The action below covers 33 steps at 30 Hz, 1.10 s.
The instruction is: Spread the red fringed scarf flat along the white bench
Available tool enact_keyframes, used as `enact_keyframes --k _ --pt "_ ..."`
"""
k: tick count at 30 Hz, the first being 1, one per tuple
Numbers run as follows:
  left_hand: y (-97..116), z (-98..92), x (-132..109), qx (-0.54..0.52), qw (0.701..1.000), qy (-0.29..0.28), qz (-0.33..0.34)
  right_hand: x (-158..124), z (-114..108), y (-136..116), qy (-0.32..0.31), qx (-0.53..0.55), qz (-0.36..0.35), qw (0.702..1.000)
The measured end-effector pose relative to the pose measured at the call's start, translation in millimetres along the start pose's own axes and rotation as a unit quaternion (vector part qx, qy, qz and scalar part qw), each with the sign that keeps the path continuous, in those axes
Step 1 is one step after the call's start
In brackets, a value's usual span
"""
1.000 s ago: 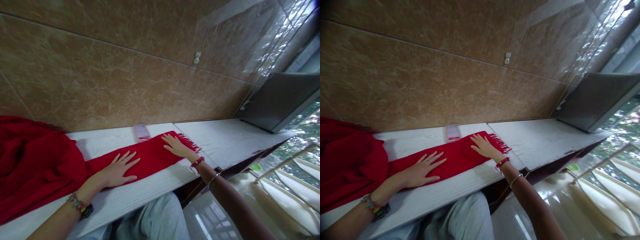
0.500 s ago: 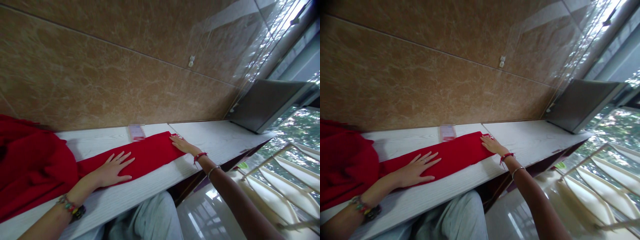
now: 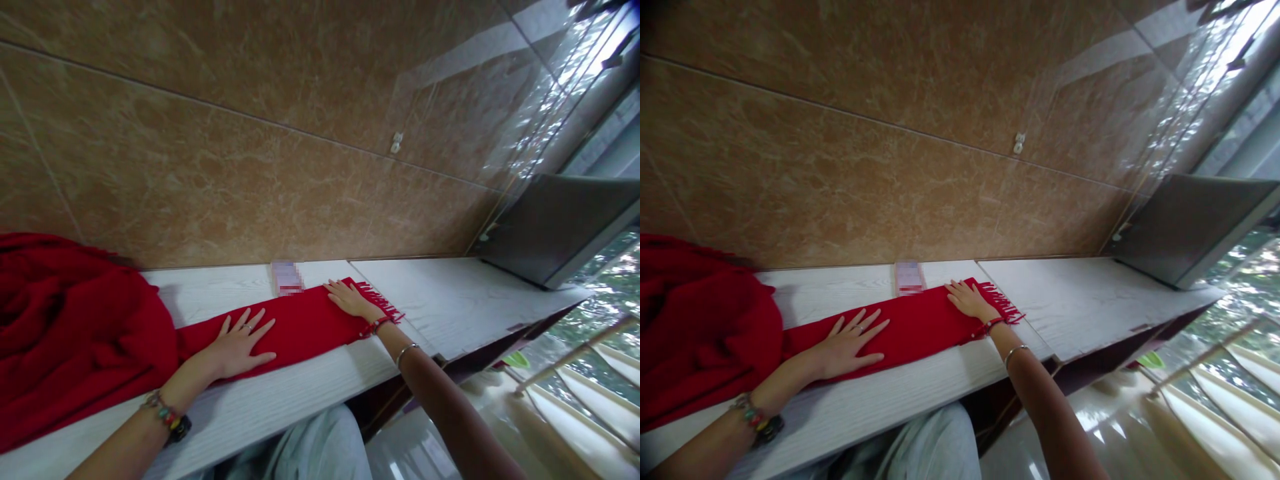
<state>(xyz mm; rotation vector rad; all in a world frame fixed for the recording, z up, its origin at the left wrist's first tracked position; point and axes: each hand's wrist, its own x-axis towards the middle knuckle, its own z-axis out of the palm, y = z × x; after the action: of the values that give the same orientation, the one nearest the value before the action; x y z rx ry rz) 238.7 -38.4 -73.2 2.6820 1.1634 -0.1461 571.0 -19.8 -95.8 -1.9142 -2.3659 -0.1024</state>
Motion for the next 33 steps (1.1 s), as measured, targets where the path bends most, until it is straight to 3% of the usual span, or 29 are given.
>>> enact_keyframes --k 5,16,24,29,33 --pt "-1 -1.0 0 -0.006 1.000 0.000 0.004 -4 6 25 0.021 -0.006 0.016 1.000" --pt "4 -4.0 0 0.002 1.000 -0.017 -0.001 0 11 19 0.047 0.001 0.045 0.998" --pt "1 -1.9 1 -0.003 1.000 -0.011 0.006 2 1 5 0.030 -0.025 0.073 0.997" --pt "-2 -4.3 -1 -0.001 1.000 -0.019 0.016 9 -10 -17 0.049 -0.032 0.096 0.994" --pt "-2 -7.6 -2 0.003 0.999 -0.026 0.019 12 -31 -44 0.056 -0.009 0.034 0.998"
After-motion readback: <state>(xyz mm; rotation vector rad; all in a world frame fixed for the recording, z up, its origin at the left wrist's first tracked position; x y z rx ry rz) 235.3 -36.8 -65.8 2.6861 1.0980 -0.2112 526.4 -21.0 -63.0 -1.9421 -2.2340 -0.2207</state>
